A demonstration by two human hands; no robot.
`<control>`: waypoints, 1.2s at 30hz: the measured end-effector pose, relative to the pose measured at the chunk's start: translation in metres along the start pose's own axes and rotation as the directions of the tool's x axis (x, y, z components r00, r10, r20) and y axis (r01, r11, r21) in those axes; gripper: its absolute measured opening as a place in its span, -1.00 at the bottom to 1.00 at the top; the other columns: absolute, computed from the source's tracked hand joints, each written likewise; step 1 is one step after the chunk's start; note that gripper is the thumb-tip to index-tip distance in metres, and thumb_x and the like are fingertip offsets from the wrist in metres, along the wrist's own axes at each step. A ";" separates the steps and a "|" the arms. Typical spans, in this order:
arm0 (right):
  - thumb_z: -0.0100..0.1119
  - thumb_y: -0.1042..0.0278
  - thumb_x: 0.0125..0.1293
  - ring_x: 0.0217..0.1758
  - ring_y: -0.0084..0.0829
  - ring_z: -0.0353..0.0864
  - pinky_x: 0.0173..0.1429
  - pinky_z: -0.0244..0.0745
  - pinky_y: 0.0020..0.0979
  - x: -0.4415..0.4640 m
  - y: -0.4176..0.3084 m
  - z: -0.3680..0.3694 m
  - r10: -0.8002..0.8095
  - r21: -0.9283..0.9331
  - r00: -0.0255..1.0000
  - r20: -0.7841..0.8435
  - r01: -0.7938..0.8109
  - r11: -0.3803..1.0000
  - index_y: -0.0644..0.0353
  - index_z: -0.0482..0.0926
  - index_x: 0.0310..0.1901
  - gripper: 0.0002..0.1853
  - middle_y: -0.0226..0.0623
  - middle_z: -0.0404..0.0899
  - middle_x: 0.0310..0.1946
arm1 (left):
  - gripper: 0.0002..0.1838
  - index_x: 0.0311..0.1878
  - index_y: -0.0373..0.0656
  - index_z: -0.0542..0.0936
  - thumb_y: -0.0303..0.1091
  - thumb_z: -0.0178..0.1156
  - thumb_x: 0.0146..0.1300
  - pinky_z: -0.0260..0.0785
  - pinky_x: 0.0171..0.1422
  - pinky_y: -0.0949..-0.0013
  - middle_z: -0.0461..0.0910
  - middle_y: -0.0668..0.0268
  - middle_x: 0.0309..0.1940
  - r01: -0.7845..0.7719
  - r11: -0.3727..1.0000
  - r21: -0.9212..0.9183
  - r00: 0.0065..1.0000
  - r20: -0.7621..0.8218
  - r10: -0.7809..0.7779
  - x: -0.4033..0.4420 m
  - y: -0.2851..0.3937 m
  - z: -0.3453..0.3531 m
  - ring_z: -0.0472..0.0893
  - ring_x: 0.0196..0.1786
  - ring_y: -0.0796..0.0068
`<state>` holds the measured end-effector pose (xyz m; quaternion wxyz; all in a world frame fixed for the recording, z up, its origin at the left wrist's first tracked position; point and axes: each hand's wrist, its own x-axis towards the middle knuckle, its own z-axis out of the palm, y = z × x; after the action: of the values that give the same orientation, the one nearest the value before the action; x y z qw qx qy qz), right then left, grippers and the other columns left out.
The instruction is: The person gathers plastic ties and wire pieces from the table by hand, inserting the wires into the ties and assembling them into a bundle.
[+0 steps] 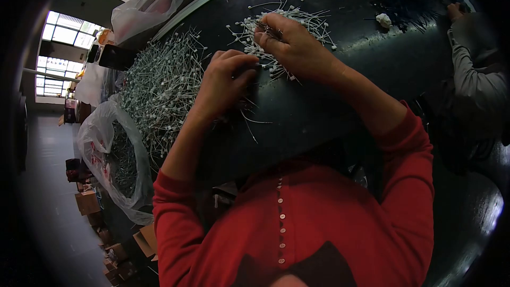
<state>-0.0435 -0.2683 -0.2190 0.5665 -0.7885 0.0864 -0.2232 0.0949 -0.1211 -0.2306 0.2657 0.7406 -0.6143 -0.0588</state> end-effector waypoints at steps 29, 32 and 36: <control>0.19 0.50 0.22 -0.26 -0.53 0.59 -0.16 0.48 -0.48 -0.010 0.004 0.016 -0.109 -0.196 0.986 0.124 0.133 0.972 0.21 0.49 -0.20 -0.87 -0.34 0.58 -0.35 | -0.81 -0.06 -0.24 0.56 -0.46 0.19 0.27 0.58 -0.18 0.48 0.63 0.25 -0.30 0.403 -0.098 -0.910 0.824 0.408 -0.393 -0.023 0.000 -0.014 0.64 -0.33 0.51; 0.23 0.46 0.15 -0.38 -0.24 0.66 -0.30 0.52 -0.32 -0.011 0.002 0.015 -0.216 -0.332 0.967 0.132 0.249 0.910 0.20 0.50 -0.19 -0.80 -0.21 0.61 -0.43 | -0.80 -0.05 -0.24 0.55 -0.47 0.19 0.27 0.59 -0.18 0.48 0.62 0.27 -0.31 0.413 -0.119 -0.903 0.809 0.424 -0.407 -0.023 0.001 -0.014 0.64 -0.31 0.53; 0.24 0.48 0.11 -0.38 -0.25 0.66 -0.33 0.52 -0.30 -0.008 0.007 0.016 -0.445 -0.464 0.877 0.184 0.476 0.747 0.16 0.50 -0.20 -0.80 -0.23 0.61 -0.42 | -0.80 -0.05 -0.24 0.55 -0.47 0.18 0.27 0.59 -0.18 0.47 0.61 0.29 -0.30 0.422 -0.154 -0.894 0.788 0.445 -0.425 -0.023 0.003 -0.015 0.64 -0.29 0.54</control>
<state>-0.0427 -0.2540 -0.2316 0.2747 -0.9099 -0.0739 -0.3019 0.0927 -0.0946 -0.2216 0.6628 0.4993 -0.1179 -0.5455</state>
